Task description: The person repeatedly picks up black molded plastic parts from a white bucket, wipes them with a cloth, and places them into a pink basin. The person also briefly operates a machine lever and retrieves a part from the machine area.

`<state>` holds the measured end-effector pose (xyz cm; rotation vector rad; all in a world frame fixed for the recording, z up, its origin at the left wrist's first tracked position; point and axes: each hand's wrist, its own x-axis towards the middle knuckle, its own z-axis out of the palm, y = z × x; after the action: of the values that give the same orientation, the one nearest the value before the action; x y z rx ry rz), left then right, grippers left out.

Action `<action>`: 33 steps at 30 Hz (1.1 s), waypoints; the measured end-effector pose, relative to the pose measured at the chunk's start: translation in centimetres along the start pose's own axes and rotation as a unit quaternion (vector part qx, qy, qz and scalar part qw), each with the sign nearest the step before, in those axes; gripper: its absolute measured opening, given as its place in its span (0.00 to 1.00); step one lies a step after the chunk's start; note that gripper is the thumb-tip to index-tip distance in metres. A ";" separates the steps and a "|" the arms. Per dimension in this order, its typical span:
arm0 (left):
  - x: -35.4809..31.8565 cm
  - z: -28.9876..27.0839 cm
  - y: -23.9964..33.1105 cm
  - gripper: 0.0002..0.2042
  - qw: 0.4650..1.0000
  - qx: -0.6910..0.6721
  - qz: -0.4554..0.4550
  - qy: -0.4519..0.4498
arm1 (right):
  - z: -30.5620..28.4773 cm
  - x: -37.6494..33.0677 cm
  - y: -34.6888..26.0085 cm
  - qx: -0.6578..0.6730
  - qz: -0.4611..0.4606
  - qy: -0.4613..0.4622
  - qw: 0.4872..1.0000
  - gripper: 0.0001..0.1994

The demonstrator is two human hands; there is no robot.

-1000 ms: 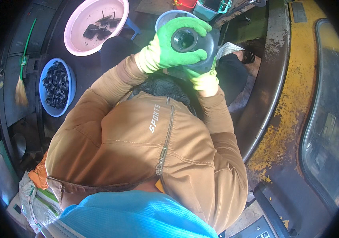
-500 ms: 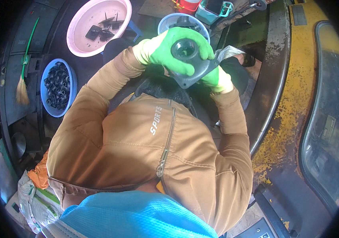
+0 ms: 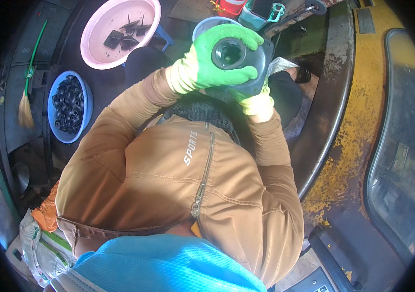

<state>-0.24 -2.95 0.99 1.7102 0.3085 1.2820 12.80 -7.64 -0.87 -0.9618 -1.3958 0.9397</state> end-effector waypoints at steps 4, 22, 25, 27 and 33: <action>0.3 -1.3 0.0 0.19 0.995 -0.006 -0.006 -0.097 | -1.4 -0.1 -1.6 -0.184 -0.021 -0.105 0.977 0.24; 0.0 -1.6 -4.0 0.23 0.838 -0.397 -0.075 -0.366 | 1.9 -2.9 3.9 0.597 0.179 -0.316 0.715 0.16; -0.3 -2.6 -6.1 0.24 0.965 -0.212 -0.026 -0.150 | 2.3 -2.6 4.0 0.678 0.250 -0.231 0.652 0.18; -0.4 -3.8 -7.5 0.27 0.939 0.317 0.117 0.067 | 0.6 -1.9 3.5 0.599 0.321 -0.121 0.724 0.22; -1.9 -5.5 -10.0 0.19 0.973 -0.161 -0.085 0.141 | -6.1 1.8 6.0 -0.085 0.258 -0.014 0.962 0.23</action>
<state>-2.49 3.89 -7.98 1.2049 0.3810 1.3652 19.01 -3.79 -5.57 -1.4930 -1.2856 1.2307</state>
